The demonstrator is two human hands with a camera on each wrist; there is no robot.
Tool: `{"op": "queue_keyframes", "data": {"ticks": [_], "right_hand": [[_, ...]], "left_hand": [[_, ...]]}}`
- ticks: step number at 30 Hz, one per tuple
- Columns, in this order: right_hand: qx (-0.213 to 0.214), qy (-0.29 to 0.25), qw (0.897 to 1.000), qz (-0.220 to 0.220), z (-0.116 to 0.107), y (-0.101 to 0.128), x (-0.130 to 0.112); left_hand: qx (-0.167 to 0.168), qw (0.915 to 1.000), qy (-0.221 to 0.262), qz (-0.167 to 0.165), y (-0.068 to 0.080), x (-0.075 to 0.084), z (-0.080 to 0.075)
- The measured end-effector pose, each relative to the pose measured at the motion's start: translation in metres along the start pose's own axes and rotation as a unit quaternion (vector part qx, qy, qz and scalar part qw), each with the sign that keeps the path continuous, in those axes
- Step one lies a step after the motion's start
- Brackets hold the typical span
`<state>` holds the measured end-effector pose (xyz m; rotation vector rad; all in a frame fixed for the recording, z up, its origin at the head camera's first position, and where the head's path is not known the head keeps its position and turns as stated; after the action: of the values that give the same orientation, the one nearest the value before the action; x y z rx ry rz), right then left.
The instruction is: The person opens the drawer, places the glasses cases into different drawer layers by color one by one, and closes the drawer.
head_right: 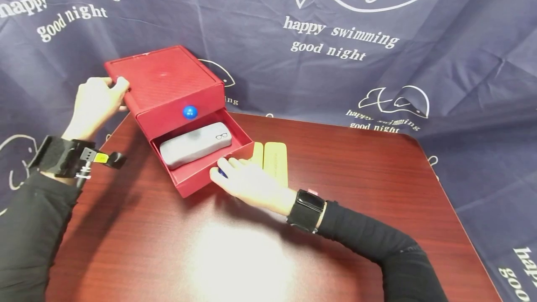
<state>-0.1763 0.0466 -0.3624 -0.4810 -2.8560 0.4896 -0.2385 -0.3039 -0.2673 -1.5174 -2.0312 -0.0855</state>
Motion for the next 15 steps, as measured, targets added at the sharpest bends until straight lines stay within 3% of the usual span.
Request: {"op": "queue_keyframes", "data": {"ticks": [15], "right_hand": [[0.015, 0.025, 0.999, -0.030, 0.0061, -0.0008, 0.0009]], "left_hand": [[0.010, 0.9999, -0.002, 0.006, 0.0005, -0.0008, 0.0013]]}}
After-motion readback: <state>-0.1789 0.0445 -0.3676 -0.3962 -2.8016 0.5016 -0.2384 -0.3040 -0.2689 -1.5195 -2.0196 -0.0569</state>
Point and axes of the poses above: each hand's wrist, its own y-axis away from the middle knuckle, its own z-axis out of the palm, x = y × z, the point moved 1 cm from there along -y, towards the middle knuckle, and after that the axes turned 8 degrees about -y, right-handed, at the moved point
